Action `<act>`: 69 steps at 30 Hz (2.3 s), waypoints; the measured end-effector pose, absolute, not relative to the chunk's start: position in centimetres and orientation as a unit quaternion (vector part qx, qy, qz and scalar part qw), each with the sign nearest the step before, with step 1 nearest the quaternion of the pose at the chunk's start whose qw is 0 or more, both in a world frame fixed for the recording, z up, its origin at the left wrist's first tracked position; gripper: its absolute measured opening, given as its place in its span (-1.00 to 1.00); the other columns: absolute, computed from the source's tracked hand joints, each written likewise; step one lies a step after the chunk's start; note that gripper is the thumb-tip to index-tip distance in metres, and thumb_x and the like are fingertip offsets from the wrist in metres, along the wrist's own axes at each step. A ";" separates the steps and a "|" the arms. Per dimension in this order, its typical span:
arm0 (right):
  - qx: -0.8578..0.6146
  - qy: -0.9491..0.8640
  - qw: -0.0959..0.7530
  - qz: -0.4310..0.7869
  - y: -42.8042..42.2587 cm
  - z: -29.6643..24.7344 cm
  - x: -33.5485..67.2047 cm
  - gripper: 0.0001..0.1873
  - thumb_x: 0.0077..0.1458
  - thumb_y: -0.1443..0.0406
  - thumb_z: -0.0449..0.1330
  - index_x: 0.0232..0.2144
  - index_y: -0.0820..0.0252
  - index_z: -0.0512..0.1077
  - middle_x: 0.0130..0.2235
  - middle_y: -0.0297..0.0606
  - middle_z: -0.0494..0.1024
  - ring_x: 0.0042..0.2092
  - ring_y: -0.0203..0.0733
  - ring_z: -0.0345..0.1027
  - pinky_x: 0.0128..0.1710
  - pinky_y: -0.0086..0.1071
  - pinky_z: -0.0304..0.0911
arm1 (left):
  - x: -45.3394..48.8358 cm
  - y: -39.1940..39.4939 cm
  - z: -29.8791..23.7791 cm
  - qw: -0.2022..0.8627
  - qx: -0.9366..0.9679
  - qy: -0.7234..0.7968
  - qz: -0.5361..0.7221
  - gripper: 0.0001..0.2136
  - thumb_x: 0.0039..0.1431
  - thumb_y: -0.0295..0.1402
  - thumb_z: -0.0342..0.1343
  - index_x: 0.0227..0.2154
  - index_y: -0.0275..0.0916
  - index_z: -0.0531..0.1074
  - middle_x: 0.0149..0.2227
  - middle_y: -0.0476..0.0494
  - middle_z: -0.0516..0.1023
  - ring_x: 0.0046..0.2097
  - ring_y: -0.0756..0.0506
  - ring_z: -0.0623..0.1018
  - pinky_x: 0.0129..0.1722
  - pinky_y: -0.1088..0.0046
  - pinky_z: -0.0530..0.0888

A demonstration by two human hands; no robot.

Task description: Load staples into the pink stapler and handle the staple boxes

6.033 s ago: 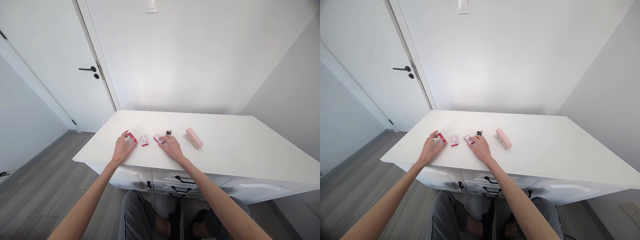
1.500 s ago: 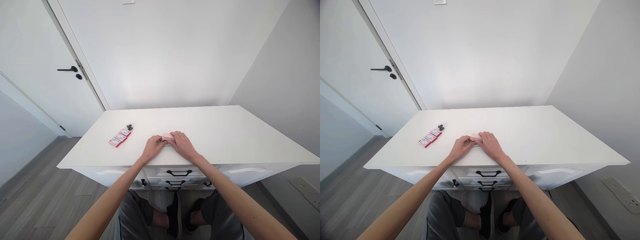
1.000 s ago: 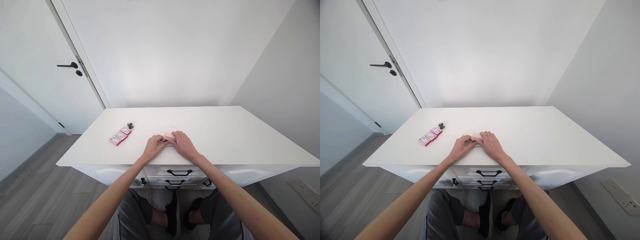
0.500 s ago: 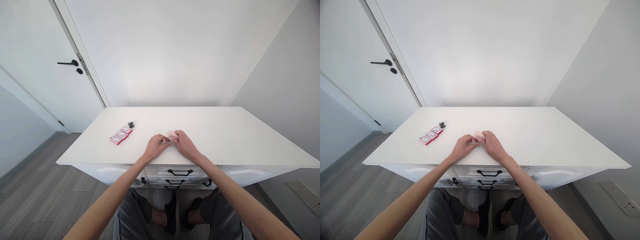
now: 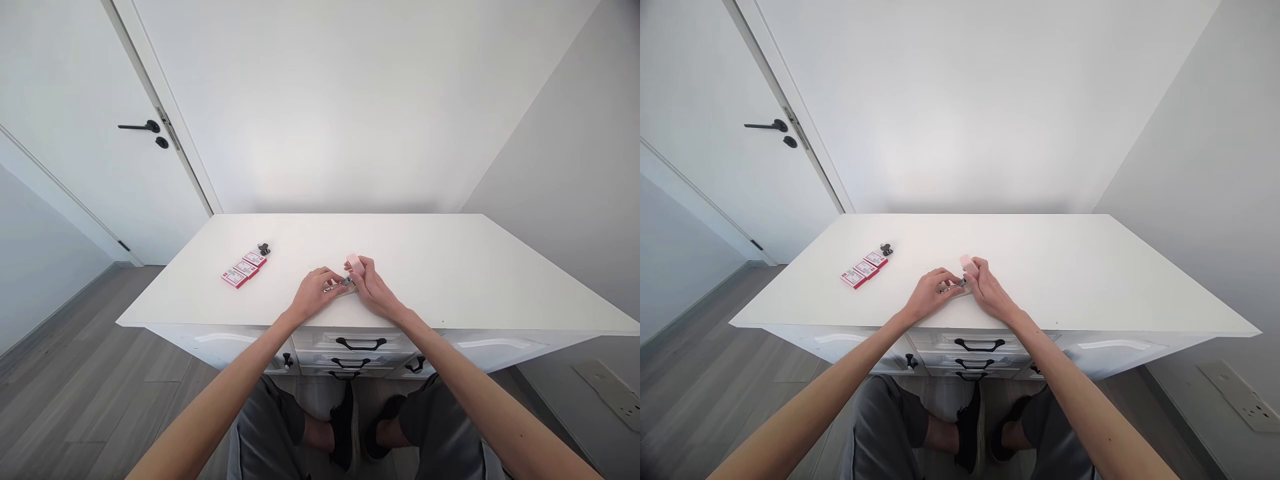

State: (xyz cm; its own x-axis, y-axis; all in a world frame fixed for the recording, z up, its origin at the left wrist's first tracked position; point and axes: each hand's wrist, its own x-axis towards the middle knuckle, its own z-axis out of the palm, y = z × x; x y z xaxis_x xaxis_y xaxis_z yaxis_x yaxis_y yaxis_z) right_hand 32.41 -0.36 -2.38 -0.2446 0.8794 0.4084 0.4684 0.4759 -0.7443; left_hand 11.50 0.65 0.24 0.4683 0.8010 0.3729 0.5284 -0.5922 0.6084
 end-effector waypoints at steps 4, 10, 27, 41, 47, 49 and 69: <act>-0.451 -0.755 0.417 0.228 -0.4 -2.5 32.5 -0.61 0.46 0.02 -0.12 0.16 0.08 0.05 0.07 -0.03 0.48 0.01 0.01 0.47 -0.03 -0.06 0.39 | 11.8 0.6 0.2 0.189 0.855 0.373 0.306 -0.78 0.33 -0.13 0.17 -0.15 -0.14 0.53 -0.19 -0.08 0.60 -0.16 -0.12 0.58 -0.05 0.28 0.44; -0.462 -0.774 0.396 0.177 -1.0 -1.7 32.4 -0.64 0.46 0.04 -0.15 0.12 0.11 0.09 -0.06 -0.07 0.53 -0.17 0.00 0.50 -0.19 -0.11 0.42 | 11.9 0.4 0.5 0.152 0.877 0.361 0.278 -0.76 0.39 -0.17 0.11 0.02 -0.11 0.41 -0.13 -0.07 0.62 -0.10 -0.14 0.59 -0.01 0.26 0.42; -0.448 -0.790 0.393 0.145 -1.2 -1.3 32.4 -0.65 0.46 0.08 -0.15 0.13 0.14 0.11 -0.03 -0.02 0.55 -0.18 0.04 0.52 -0.22 -0.11 0.42 | 11.9 3.0 3.8 0.048 0.952 0.262 0.154 -0.84 0.41 -0.34 0.06 -0.26 -0.16 0.53 -0.21 -0.15 0.59 -0.20 -0.15 0.56 -0.07 0.27 0.38; -0.457 -0.788 0.387 0.143 -1.4 -1.0 32.5 -0.63 0.46 0.06 -0.15 0.14 0.14 0.11 -0.03 -0.01 0.56 -0.19 0.06 0.52 -0.22 -0.10 0.41 | 10.9 2.3 4.4 0.085 0.939 0.266 0.201 -0.79 0.45 -0.22 0.00 -0.17 -0.08 0.54 -0.15 -0.12 0.58 -0.14 -0.12 0.56 -0.07 0.33 0.40; -0.468 -0.788 0.377 0.133 -1.4 -1.1 32.6 -0.62 0.46 0.04 -0.14 0.12 0.13 0.13 -0.07 -0.06 0.57 -0.24 0.02 0.51 -0.27 -0.16 0.39 | 8.7 0.3 4.0 0.127 0.866 0.361 0.321 -0.75 0.46 -0.17 -0.04 -0.17 -0.12 0.50 -0.16 -0.12 0.57 -0.22 -0.06 0.53 -0.19 0.40 0.43; -0.473 -0.788 0.375 0.124 -1.4 -1.2 32.6 -0.62 0.45 0.03 -0.12 0.12 0.13 0.14 -0.09 -0.08 0.57 -0.26 0.01 0.51 -0.28 -0.17 0.39 | 7.6 0.0 3.8 0.157 0.826 0.396 0.370 -0.76 0.43 -0.14 0.00 -0.20 -0.14 0.48 -0.19 -0.10 0.57 -0.25 -0.05 0.53 -0.21 0.41 0.45; -0.431 -0.847 0.310 0.042 -1.2 -1.1 31.8 -0.67 0.46 0.09 -0.05 0.11 0.08 0.28 -0.10 -0.10 0.56 -0.09 0.09 0.44 -0.13 -0.07 0.37 | 2.8 -1.5 2.1 0.364 0.602 0.507 0.498 -0.68 0.26 -0.01 0.20 -0.26 -0.20 0.44 -0.41 -0.02 0.48 -0.41 0.01 0.45 -0.35 0.43 0.42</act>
